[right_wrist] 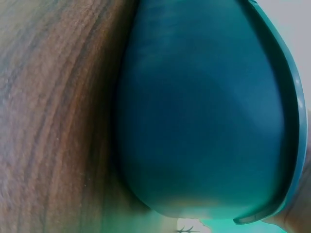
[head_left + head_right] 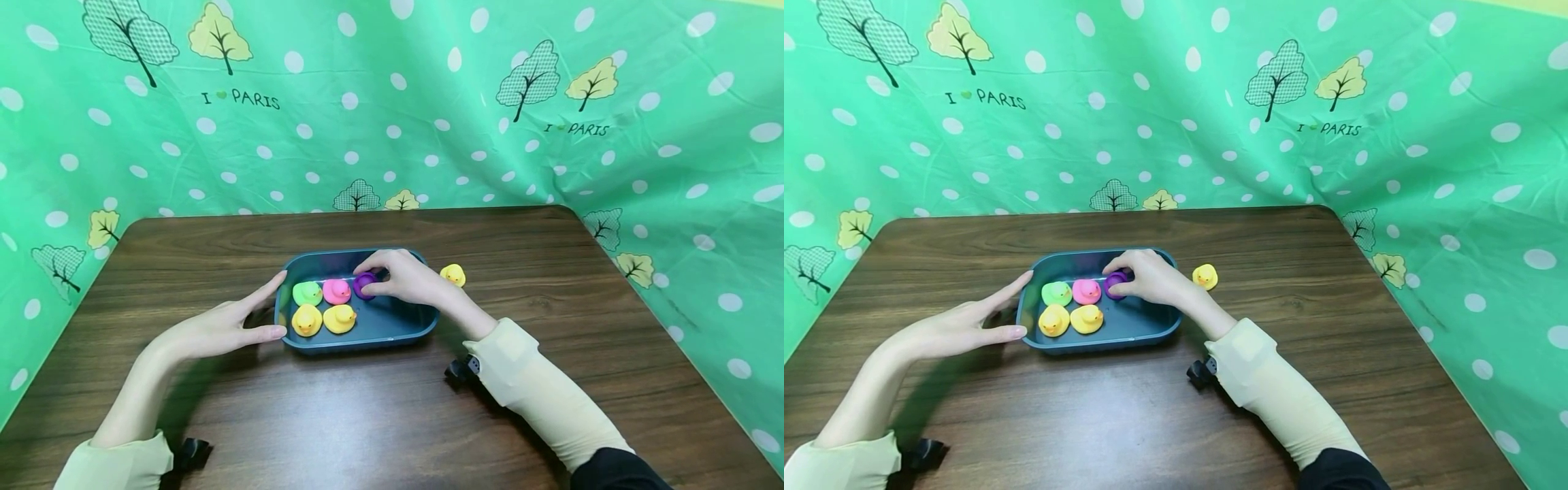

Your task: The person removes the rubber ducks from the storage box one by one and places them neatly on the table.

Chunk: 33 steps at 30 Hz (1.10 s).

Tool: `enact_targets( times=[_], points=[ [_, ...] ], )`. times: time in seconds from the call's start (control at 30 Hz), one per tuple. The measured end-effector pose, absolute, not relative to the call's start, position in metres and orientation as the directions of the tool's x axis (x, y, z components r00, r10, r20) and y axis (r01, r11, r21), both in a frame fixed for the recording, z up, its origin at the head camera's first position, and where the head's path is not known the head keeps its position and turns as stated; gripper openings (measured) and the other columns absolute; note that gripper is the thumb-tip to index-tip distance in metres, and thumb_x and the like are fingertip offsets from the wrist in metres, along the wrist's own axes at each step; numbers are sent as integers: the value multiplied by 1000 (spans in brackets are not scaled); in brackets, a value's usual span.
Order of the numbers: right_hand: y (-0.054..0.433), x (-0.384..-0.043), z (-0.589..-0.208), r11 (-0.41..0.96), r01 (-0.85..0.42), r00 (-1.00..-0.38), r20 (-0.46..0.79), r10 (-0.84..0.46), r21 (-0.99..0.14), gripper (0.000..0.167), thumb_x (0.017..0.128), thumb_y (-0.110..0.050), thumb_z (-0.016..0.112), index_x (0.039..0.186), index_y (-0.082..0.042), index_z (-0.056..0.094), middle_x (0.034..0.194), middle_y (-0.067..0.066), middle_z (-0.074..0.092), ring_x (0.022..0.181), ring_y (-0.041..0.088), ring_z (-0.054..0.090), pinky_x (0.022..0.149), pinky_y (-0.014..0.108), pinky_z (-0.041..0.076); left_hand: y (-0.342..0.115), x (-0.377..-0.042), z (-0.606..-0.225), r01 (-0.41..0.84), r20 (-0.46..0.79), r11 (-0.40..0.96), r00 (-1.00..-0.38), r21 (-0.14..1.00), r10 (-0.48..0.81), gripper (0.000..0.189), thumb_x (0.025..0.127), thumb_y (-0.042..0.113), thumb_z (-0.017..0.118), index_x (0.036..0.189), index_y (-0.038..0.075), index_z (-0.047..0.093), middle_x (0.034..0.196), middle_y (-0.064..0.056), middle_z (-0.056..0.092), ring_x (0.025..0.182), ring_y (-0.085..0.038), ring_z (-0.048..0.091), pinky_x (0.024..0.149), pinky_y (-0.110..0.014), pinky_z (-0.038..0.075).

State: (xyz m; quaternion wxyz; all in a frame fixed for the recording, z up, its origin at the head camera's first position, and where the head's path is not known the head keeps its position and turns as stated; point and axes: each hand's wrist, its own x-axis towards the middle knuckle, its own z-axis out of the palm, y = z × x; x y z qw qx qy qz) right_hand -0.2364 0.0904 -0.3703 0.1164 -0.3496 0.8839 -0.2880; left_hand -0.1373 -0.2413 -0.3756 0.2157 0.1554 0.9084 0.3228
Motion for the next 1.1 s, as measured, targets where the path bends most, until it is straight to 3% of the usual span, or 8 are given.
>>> enact_targets(
  times=[1.1],
  points=[
    [87,-236,-374,621,-568,-741,7,-672,-540,24,93,-20,78,116,-13,79,117,6,74,109,20,66,95,37,58,-241,-137,-377,154,-285,743,-858,652,428,92,98,58,60,163,46,-3,174,-13,15,156,-44,26,115,-67,38]
  ],
)
